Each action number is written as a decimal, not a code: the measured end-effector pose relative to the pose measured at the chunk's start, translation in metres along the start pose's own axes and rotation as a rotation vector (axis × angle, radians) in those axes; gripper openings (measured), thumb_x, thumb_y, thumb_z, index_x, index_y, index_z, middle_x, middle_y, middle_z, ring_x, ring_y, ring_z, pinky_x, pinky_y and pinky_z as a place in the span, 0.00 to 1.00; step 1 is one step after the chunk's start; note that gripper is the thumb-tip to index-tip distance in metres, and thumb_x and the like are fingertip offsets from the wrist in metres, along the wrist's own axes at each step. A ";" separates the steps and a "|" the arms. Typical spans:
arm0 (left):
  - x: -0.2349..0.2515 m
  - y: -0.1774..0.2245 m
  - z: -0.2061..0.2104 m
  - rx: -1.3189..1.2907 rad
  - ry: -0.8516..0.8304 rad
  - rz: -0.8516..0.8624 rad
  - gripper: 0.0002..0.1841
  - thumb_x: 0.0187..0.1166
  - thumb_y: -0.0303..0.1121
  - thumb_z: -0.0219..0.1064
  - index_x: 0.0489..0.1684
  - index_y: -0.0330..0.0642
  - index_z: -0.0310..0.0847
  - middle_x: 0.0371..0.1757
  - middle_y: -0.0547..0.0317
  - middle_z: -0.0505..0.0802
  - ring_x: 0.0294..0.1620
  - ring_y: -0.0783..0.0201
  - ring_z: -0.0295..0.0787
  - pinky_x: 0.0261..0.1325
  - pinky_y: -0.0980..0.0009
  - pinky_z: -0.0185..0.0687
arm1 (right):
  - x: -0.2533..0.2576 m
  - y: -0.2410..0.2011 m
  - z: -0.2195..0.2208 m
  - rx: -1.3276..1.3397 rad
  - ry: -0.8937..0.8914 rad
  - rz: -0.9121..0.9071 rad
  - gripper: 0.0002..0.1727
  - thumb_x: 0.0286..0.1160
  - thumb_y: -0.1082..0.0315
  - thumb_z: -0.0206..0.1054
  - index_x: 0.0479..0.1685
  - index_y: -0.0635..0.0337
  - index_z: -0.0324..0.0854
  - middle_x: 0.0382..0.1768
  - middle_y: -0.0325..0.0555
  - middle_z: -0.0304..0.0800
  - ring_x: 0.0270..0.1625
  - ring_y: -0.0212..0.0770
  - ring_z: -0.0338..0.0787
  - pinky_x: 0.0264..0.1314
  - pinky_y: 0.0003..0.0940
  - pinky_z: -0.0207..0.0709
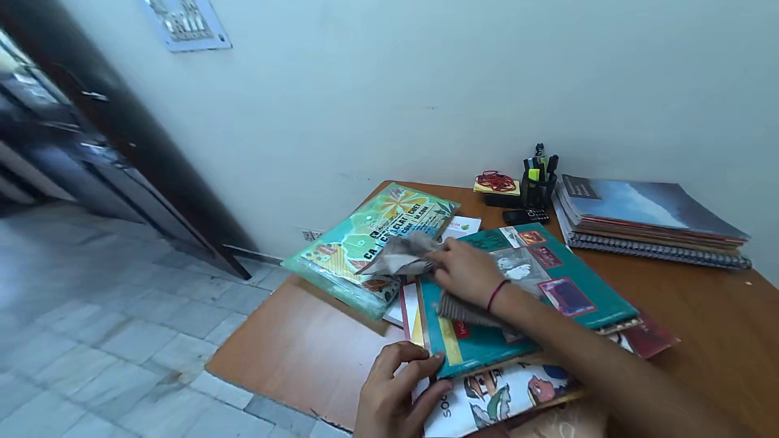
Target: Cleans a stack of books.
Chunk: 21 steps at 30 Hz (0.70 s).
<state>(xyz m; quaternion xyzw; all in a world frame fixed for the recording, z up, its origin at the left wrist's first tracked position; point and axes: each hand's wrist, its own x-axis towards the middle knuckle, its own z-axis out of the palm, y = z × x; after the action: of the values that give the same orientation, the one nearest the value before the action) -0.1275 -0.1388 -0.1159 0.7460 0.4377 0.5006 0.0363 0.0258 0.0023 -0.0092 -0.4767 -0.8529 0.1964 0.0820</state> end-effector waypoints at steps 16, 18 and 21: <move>0.040 0.022 0.001 0.480 -0.232 0.445 0.19 0.78 0.45 0.66 0.57 0.43 0.89 0.50 0.55 0.98 0.53 0.60 0.96 0.62 0.68 0.86 | -0.161 0.200 -0.035 0.008 0.436 0.542 0.17 0.83 0.68 0.68 0.67 0.64 0.87 0.59 0.71 0.89 0.62 0.73 0.86 0.64 0.74 0.72; 0.038 0.022 -0.001 0.483 -0.231 0.551 0.13 0.84 0.41 0.62 0.53 0.45 0.88 0.48 0.55 0.98 0.52 0.62 0.96 0.63 0.69 0.85 | -0.186 0.206 -0.028 0.029 0.433 0.551 0.17 0.82 0.69 0.69 0.66 0.63 0.88 0.59 0.69 0.89 0.62 0.71 0.86 0.65 0.73 0.72; 0.048 0.025 -0.011 0.402 -0.221 0.704 0.11 0.89 0.40 0.60 0.52 0.46 0.84 0.44 0.58 0.96 0.46 0.64 0.93 0.61 0.72 0.81 | -0.220 0.209 -0.019 0.084 0.510 0.538 0.16 0.80 0.73 0.70 0.63 0.68 0.88 0.57 0.72 0.89 0.58 0.72 0.87 0.62 0.72 0.73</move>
<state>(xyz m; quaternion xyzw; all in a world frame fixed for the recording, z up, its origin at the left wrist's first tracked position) -0.1150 -0.1258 -0.0637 0.8915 0.2386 0.3038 -0.2365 0.3120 -0.0814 -0.0677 -0.7136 -0.6405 0.1209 0.2568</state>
